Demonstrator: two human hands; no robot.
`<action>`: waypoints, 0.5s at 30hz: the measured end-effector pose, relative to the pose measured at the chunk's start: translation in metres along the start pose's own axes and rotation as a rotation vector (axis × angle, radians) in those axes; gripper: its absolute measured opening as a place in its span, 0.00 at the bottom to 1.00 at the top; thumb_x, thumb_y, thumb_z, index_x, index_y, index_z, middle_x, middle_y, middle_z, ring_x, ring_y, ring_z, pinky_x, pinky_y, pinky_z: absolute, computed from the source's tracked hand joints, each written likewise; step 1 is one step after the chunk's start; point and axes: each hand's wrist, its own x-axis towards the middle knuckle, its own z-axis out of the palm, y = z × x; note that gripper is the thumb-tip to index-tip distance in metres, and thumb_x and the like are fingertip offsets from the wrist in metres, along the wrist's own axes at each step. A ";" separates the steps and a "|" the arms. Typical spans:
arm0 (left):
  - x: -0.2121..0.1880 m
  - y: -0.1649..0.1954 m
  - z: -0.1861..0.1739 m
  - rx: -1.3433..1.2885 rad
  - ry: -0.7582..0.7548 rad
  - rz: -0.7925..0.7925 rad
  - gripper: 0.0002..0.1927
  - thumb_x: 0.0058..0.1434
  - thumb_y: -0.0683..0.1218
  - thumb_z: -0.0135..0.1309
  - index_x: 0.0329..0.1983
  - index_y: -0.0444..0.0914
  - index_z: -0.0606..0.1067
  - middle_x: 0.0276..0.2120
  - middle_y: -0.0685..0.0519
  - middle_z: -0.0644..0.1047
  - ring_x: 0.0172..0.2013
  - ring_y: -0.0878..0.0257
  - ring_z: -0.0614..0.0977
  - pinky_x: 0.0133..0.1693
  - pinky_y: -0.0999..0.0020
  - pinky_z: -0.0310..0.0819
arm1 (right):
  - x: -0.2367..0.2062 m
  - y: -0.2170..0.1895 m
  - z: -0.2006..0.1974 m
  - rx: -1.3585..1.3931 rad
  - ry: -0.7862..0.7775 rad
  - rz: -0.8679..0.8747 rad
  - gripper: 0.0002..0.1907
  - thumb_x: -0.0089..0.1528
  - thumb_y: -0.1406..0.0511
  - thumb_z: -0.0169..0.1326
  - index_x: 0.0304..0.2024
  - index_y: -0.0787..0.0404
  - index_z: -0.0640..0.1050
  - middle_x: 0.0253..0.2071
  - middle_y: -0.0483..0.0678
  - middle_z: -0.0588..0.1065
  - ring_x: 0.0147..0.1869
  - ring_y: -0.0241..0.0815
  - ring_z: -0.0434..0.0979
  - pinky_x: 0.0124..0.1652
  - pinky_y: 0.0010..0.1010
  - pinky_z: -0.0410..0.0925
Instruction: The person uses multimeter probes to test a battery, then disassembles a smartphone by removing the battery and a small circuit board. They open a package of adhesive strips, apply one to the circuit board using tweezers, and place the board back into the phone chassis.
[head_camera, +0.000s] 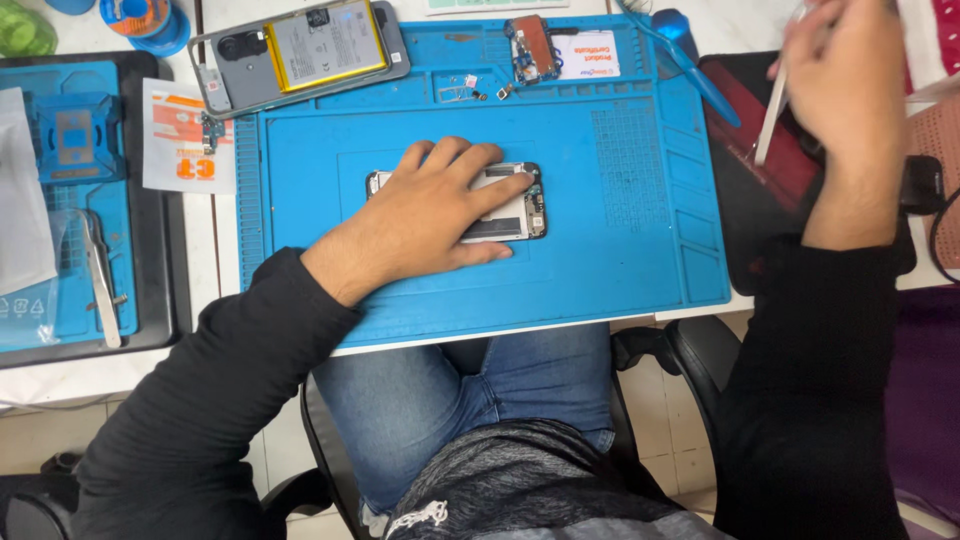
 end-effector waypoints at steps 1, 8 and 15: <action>0.000 0.000 0.001 0.011 -0.006 -0.010 0.37 0.57 0.64 0.62 0.67 0.45 0.69 0.59 0.44 0.71 0.58 0.46 0.70 0.56 0.46 0.62 | 0.001 -0.001 0.002 0.054 -0.011 0.022 0.03 0.79 0.72 0.46 0.49 0.68 0.69 0.40 0.47 0.75 0.40 0.35 0.79 0.37 0.23 0.71; -0.006 -0.004 -0.005 -0.104 -0.027 -0.070 0.39 0.54 0.60 0.64 0.68 0.42 0.69 0.59 0.47 0.72 0.56 0.47 0.71 0.53 0.49 0.66 | -0.010 -0.051 0.034 0.089 -0.221 -0.205 0.05 0.77 0.73 0.46 0.53 0.67 0.72 0.43 0.48 0.74 0.41 0.34 0.74 0.41 0.25 0.70; -0.009 -0.011 -0.007 -0.050 -0.021 -0.046 0.36 0.53 0.60 0.67 0.65 0.49 0.73 0.57 0.44 0.72 0.55 0.46 0.71 0.51 0.48 0.67 | -0.047 -0.106 0.092 -0.046 -0.428 -0.603 0.13 0.64 0.74 0.58 0.51 0.60 0.82 0.43 0.49 0.74 0.41 0.44 0.78 0.41 0.33 0.72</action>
